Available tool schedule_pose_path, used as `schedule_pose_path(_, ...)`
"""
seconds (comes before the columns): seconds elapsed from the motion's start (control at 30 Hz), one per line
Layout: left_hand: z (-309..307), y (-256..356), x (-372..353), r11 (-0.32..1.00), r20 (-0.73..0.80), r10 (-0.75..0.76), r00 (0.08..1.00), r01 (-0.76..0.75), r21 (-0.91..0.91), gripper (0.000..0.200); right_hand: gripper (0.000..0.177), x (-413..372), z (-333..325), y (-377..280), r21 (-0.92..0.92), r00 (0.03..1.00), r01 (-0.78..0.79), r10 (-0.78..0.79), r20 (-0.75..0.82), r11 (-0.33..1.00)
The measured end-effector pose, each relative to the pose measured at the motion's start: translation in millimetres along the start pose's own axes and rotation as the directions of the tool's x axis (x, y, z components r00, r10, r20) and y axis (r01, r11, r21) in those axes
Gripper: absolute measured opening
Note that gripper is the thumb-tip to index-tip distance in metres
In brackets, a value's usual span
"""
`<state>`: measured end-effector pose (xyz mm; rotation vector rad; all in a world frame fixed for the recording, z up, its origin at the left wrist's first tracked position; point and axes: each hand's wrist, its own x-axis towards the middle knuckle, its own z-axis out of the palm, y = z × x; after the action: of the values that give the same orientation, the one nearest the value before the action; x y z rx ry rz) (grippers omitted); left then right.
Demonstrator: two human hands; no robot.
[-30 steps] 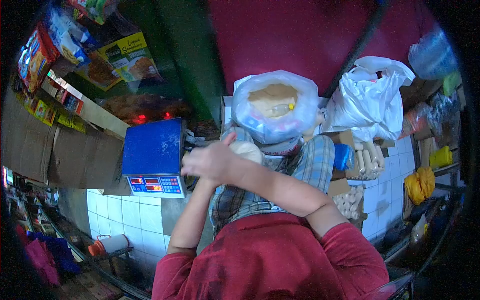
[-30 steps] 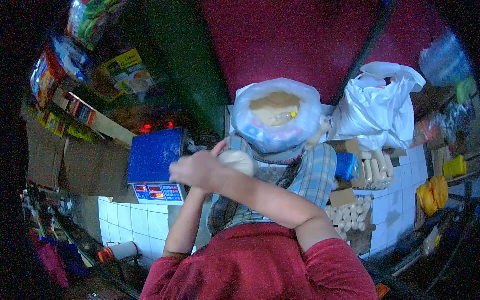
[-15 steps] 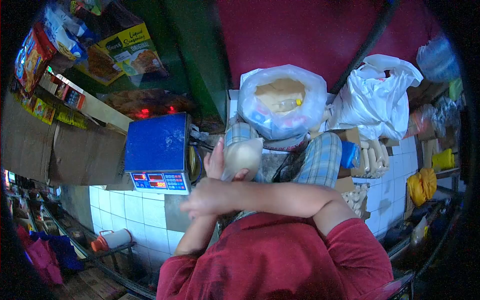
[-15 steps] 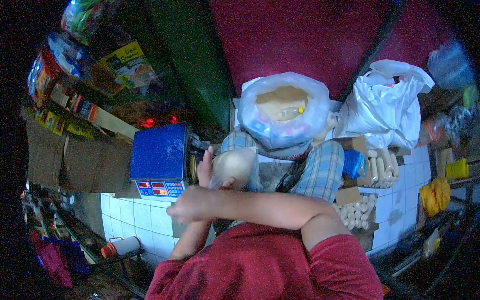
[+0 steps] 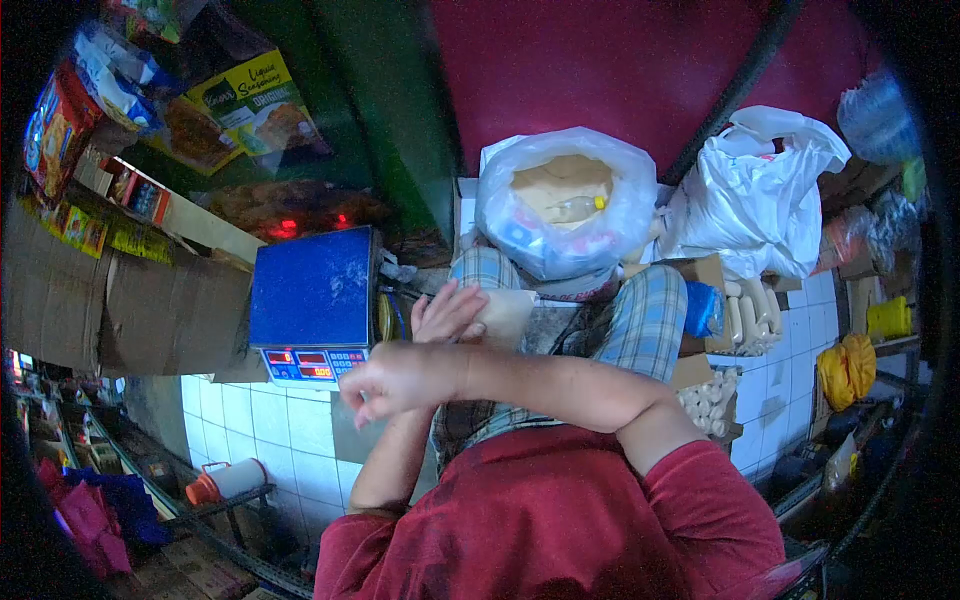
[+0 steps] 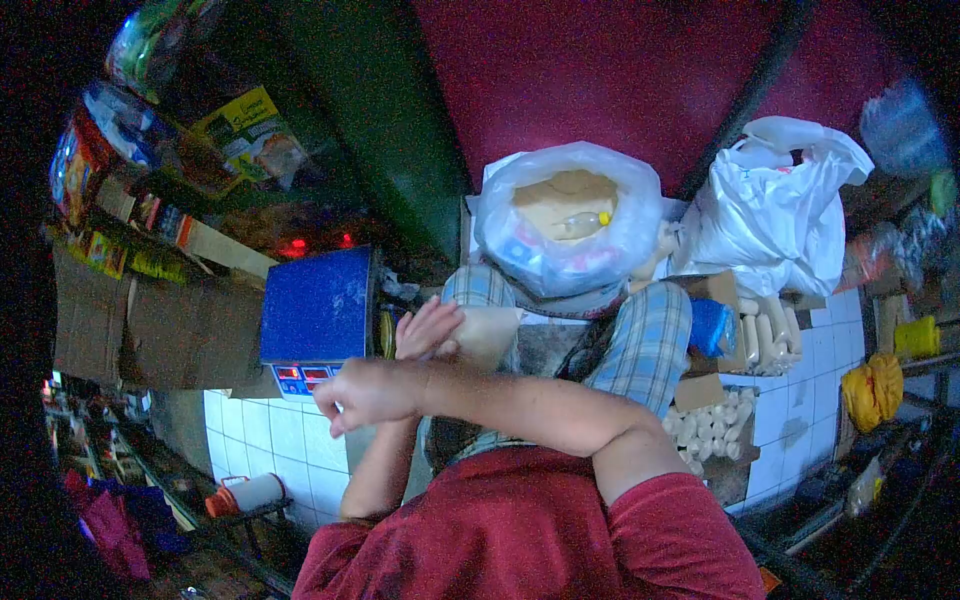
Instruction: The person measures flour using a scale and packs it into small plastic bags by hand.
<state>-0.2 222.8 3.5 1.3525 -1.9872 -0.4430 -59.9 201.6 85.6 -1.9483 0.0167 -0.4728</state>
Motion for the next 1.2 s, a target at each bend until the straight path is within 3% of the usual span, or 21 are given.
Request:
schedule_pose_path(0.07,7.5,-8.1,8.7,0.998,0.049,0.011,0.999,-0.014,0.063,0.028,0.02,-1.5,-19.8,6.5,0.105,0.987,0.05,-0.033,-0.158,0.993)
schedule_pose_path(0.1,12.6,-14.7,12.9,0.963,0.039,-0.128,0.991,0.133,-0.234,0.027,0.019,-3.6,-31.2,10.9,0.156,0.971,0.08,-0.042,-0.234,0.984)
schedule_pose_path(0.13,15.3,-19.3,17.3,0.82,0.071,-0.265,0.962,0.264,-0.508,0.026,0.016,-7.3,-45.4,17.5,0.11,0.93,0.07,-0.025,-0.367,0.991)
schedule_pose_path(0.17,12.0,-23.2,22.2,0.818,0.042,-0.322,0.946,0.3,-0.49,0.024,0.013,-13.2,-61.5,23.2,0.064,0.871,0.053,-0.015,-0.491,0.997)
schedule_pose_path(0.2,7.6,-25.5,28.0,0.812,0.012,-0.377,0.926,0.337,-0.476,0.023,0.014,-25.5,-77.8,21.6,0.377,0.783,-0.024,0.252,-0.569,0.926)
schedule_pose_path(0.23,-13.1,-7.4,39.5,0.783,0.169,-0.498,0.85,0.525,-0.333,0.026,0.015,-36.8,-93.6,34.3,0.335,0.692,0.056,0.205,-0.692,0.941)
schedule_pose_path(0.27,-5.8,-26.7,39.1,0.763,0.153,-0.484,0.862,0.501,-0.408,0.026,0.021,-56.0,-112.0,18.8,0.33,0.566,-0.056,0.303,-0.766,0.942)
schedule_pose_path(0.33,0.9,-43.4,39.9,0.696,0.126,-0.483,0.867,0.467,-0.545,0.025,0.033,-102.7,-131.8,52.2,0.235,0.43,-0.105,0.258,-0.865,0.966)
schedule_pose_path(0.4,0.7,-38.5,43.8,0.598,0.113,-0.506,0.855,0.442,-0.668,0.023,0.042,-131.9,-119.3,81.1,0.355,0.295,-0.244,0.418,-0.859,0.902)
schedule_pose_path(0.47,10.7,-42.7,40.0,0.699,0.057,-0.469,0.881,0.41,-0.586,0.023,0.047,-128.2,-76.0,111.5,0.248,0.35,-0.55,0.489,-0.799,0.798)
schedule_pose_path(0.53,9.9,-36.7,34.8,0.797,0.03,-0.417,0.908,0.381,-0.469,0.023,0.045,-121.6,-36.1,106.4,0.118,0.536,-0.52,0.431,-0.726,0.846)
schedule_pose_path(0.6,-1.0,-21.8,28.6,0.882,0.032,-0.358,0.933,0.349,-0.318,0.025,0.043,-119.6,-33.1,94.6,0.073,0.571,-0.516,0.406,-0.714,0.854)
schedule_pose_path(0.7,1.5,-18.7,22.7,0.857,0.071,-0.345,0.936,0.345,-0.383,0.026,0.039,-119.7,-25.5,84.9,-0.005,0.592,-0.479,0.319,-0.74,0.878)
schedule_pose_path(0.83,-1.5,-2.0,26.1,0.941,-0.114,-0.136,0.984,0.093,-0.325,0.022,0.033,-123.2,-19.5,84.0,-0.142,0.61,-0.258,0.047,-0.791,0.956)
schedule_pose_path(0.93,4.6,-10.3,24.8,0.963,-0.099,-0.098,0.99,0.07,-0.261,0.021,0.033,-132.8,-20.2,116.4,-0.181,0.655,-0.338,0.093,-0.75,0.923)
schedule_pose_path(0.97,3.8,-12.4,31.4,0.97,-0.109,-0.087,0.99,0.059,-0.235,0.021,0.035,-134.7,-34.7,119.6,-0.203,0.713,-0.334,0.106,-0.693,0.921)
schedule_pose_path(1.03,7.7,-9.7,25.1,0.976,-0.098,-0.102,0.99,0.08,-0.203,0.021,0.04,-136.5,-57.5,90.0,-0.205,0.807,-0.347,0.18,-0.562,0.915)
schedule_pose_path(1.07,13.3,-13.6,23.9,0.968,-0.115,-0.1,0.988,0.07,-0.241,0.021,0.049,-135.5,-66.1,73.6,-0.221,0.806,-0.245,0.072,-0.587,0.944)
schedule_pose_path(1.17,11.5,-8.8,26.3,0.989,-0.116,-0.042,0.992,0.025,-0.146,0.022,0.055,-112.6,-73.5,14.4,-0.32,0.869,-0.15,-0.03,-0.495,0.935)
schedule_pose_path(1.2,13.0,-9.5,23.7,0.982,-0.087,-0.089,0.992,0.072,-0.177,0.023,0.052,-105.5,-72.5,8.9,-0.425,0.884,-0.171,-0.052,-0.464,0.889)
